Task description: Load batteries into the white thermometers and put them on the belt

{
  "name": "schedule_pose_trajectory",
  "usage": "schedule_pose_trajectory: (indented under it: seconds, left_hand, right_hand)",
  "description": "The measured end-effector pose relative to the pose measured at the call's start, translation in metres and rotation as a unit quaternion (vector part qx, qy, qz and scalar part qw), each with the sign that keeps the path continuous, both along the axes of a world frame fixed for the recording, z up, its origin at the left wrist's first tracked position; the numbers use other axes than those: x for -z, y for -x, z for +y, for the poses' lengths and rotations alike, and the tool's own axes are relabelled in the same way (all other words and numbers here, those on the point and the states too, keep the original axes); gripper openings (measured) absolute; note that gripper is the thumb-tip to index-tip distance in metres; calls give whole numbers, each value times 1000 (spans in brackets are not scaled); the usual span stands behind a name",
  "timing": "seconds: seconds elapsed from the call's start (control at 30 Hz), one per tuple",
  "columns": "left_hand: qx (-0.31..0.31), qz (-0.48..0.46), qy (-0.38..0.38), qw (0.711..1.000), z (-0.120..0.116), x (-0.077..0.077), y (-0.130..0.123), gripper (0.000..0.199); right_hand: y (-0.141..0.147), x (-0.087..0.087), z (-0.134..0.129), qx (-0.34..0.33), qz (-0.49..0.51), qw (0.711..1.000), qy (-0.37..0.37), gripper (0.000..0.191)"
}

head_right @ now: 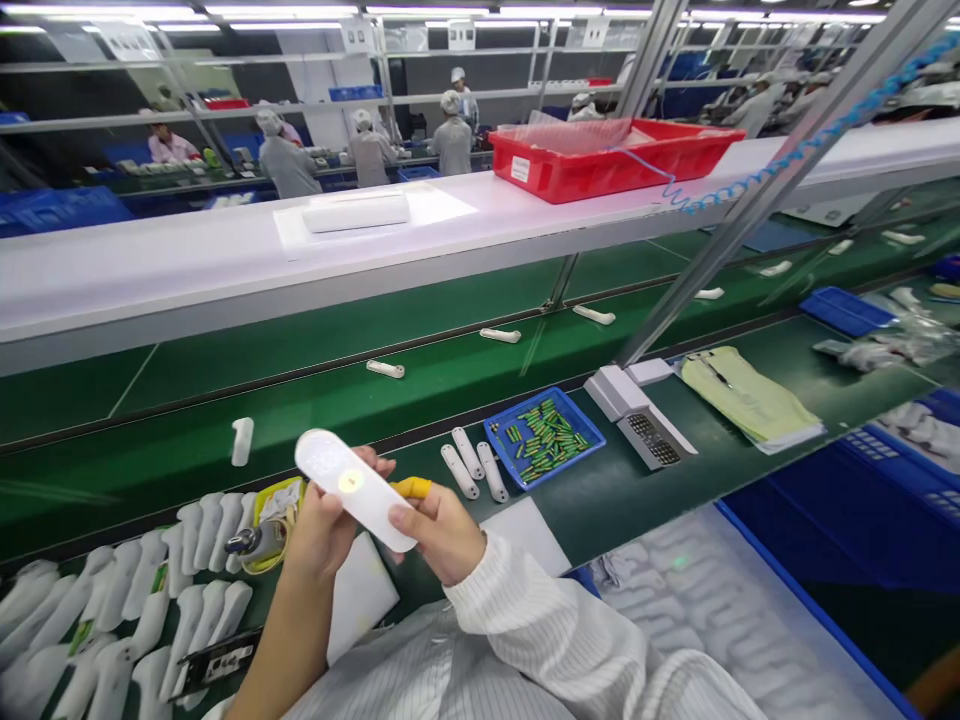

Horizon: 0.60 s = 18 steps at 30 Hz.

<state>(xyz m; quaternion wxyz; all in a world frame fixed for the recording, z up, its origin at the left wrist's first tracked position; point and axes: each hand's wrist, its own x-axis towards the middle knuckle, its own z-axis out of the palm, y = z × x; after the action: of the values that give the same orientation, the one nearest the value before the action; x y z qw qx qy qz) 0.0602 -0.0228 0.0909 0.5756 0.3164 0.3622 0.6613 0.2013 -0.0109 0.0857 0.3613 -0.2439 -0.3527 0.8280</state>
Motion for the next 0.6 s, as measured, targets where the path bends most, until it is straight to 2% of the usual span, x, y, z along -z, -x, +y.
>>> schedule_pose_trajectory:
  seconds: [0.07, 0.13, 0.17, 0.23, 0.27, 0.3, 0.33, 0.37, 0.47, 0.53, 0.6]
  left_hand:
    - [2, -22, -10, 1000, 7, 12, 5, 51]
    - [6, -49, 27, 998, 17, 29, 12, 52]
    - [-4, -58, 60, 996, 24, 39, 16, 54]
    - [-50, -49, 139, 988, 41, 63, 28, 56]
    - [-72, -14, 186, 980, 51, 77, 35, 53]
    - [-84, 37, 234, 968, 62, 91, 45, 48]
    - [-80, 100, 283, 951, 73, 106, 55, 43]
    - [-63, 173, 333, 925, 85, 120, 66, 39]
    - [-54, 293, 411, 862, 119, 161, 100, 32]
    - [-79, 361, 425, 826, 140, 182, 120, 40]
    - [-103, 441, 422, 785, 158, 197, 137, 50]
  right_hand:
    - [3, 8, 3, -30, 10, 999, 3, 43]
    - [4, 22, 12, -56, -11, 998, -30, 48]
    - [2, 32, 19, -61, -46, 996, -54, 49]
    - [-9, 56, 41, -40, -213, 970, -108, 45]
    - [-18, 70, 55, -15, -322, 939, -124, 39]
    - [-29, 85, 71, 15, -438, 889, -133, 32]
    - [-43, 100, 88, 42, -521, 843, -127, 26]
    - [-57, 114, 105, 63, -572, 810, -116, 22]
    - [-98, 154, 156, 101, -680, 722, -82, 21]
    - [-116, 177, 181, 104, -732, 670, -68, 26]
    - [-124, 196, 197, 91, -763, 636, -64, 29]
